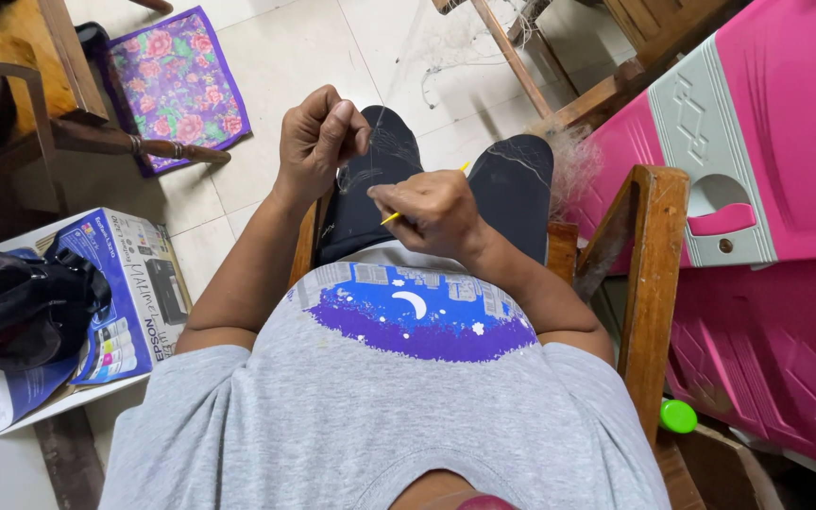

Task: Repairing a fishing net using a yellow plastic shuttle tool

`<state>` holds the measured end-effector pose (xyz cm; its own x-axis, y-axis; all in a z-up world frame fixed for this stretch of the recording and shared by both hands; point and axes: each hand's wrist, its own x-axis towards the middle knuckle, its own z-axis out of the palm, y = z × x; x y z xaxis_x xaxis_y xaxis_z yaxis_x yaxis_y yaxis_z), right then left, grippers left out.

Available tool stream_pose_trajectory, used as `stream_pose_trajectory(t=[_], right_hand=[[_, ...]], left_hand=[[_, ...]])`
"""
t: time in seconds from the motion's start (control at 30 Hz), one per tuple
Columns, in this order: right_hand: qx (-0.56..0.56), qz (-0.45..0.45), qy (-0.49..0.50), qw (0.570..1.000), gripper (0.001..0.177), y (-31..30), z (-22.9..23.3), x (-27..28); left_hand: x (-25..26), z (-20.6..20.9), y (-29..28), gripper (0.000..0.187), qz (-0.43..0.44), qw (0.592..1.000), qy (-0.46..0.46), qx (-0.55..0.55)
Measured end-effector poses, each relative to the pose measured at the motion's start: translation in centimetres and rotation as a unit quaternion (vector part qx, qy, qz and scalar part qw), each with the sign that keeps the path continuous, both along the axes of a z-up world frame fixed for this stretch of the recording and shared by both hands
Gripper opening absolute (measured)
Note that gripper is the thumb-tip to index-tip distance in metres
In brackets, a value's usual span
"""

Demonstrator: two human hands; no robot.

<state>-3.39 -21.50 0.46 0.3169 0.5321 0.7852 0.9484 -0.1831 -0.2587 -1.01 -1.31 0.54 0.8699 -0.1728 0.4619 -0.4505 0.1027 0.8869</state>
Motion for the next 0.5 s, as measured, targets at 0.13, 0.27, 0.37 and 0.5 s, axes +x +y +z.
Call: stream_pose_trajectory(t=[0.13,0.27,0.37,0.5], right_hand=[[-0.038,-0.008,0.023,0.999,0.010,-2.0,-1.0,0.6],[0.046,-0.026,0.156,0.986,0.018,-5.5,-0.6,0.2],[0.049,-0.102,0.204,0.972,0.021,-8.6,0.8,0.3],[0.005,-0.161,0.225,0.961,0.048,-12.5,5.3,-1.1]], left_hand=[[0.6,-0.6,-0.4,0.029,-0.031,0.999,0.028,-0.023],[2.3,-4.0,-1.6,0.031,-0.070,0.989,-0.025,-0.126],[2.6,-4.2,-4.7,0.026,-0.161,0.966,-0.006,-0.200],[1.8,-4.0,-8.8,0.019,-0.289,0.931,0.016,-0.223]])
